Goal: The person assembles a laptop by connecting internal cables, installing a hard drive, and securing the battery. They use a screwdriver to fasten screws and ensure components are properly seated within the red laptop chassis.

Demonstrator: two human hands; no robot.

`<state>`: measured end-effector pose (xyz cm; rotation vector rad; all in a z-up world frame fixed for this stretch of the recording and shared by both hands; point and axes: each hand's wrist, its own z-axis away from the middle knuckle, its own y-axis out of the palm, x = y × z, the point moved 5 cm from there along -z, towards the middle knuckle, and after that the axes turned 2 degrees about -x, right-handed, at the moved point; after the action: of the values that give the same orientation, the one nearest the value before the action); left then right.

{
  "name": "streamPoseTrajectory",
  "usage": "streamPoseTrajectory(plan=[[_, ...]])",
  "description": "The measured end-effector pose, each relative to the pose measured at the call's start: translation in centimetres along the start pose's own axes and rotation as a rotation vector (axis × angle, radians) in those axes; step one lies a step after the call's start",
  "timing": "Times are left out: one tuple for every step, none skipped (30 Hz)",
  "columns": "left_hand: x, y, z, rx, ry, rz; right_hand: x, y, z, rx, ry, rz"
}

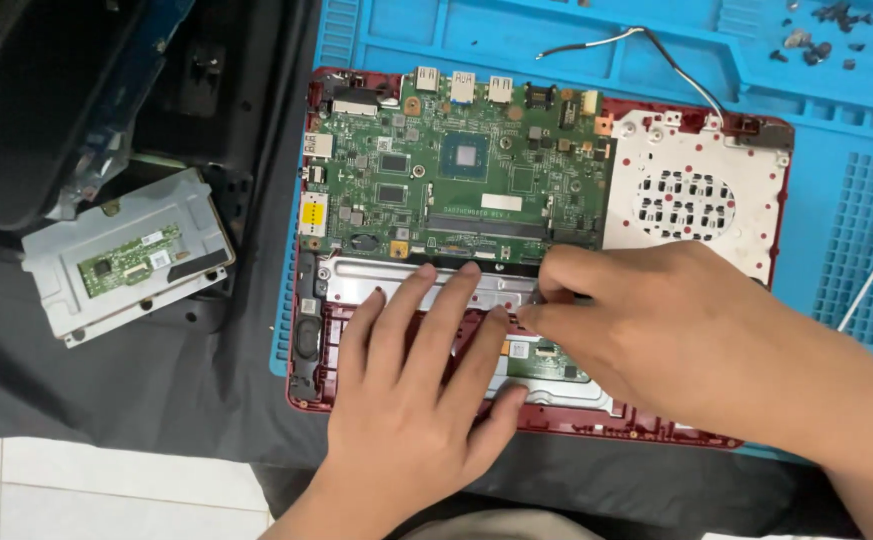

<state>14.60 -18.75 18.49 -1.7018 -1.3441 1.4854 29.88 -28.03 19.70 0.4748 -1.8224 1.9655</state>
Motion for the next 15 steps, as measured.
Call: streamPoseTrajectory(plan=[[0.04,-0.04,-0.16,0.006,-0.003,-0.018,-0.07,-0.02,-0.02,0.018,0.006,0.000],[0.06,-0.08,-0.22,0.017,-0.008,-0.035,-0.09,0.09,0.03,0.037,0.014,-0.004],[0.06,-0.04,-0.20,0.023,-0.009,-0.036,-0.19,0.05,0.07,0.036,0.015,-0.009],[0.06,-0.01,-0.15,0.021,-0.019,-0.037,-0.21,0.05,0.20,0.041,0.006,-0.003],[0.04,-0.01,-0.11,0.019,-0.030,-0.038,-0.22,0.01,0.34,0.047,-0.003,0.003],[0.06,0.07,-0.11,0.018,-0.028,-0.037,-0.18,-0.03,0.37,0.046,-0.002,0.005],[0.07,0.09,-0.13,0.015,-0.028,-0.045,-0.09,-0.12,0.40,0.042,-0.006,0.012],[0.06,0.10,-0.15,0.011,-0.030,-0.054,0.01,-0.24,0.42,0.040,-0.011,0.018],[0.08,0.11,-0.19,0.010,-0.028,-0.054,0.12,-0.36,0.47,0.038,-0.010,0.020],[0.05,0.16,-0.16,0.019,-0.020,-0.057,0.18,-0.33,0.50,0.057,0.002,0.034],[0.04,0.23,-0.11,0.028,-0.012,-0.061,0.23,-0.28,0.54,0.075,0.014,0.048],[0.06,0.13,-0.16,0.031,-0.014,-0.062,0.22,-0.34,0.63,0.075,0.013,0.045],[-0.05,0.13,-0.20,0.045,0.010,-0.071,0.12,-0.18,0.77,0.119,0.023,0.072],[-0.16,0.15,-0.26,0.061,0.036,-0.079,0.01,-0.03,0.96,0.162,0.035,0.098],[-0.16,0.18,-0.25,0.064,0.036,-0.078,-0.02,0.07,0.94,0.163,0.036,0.095]])
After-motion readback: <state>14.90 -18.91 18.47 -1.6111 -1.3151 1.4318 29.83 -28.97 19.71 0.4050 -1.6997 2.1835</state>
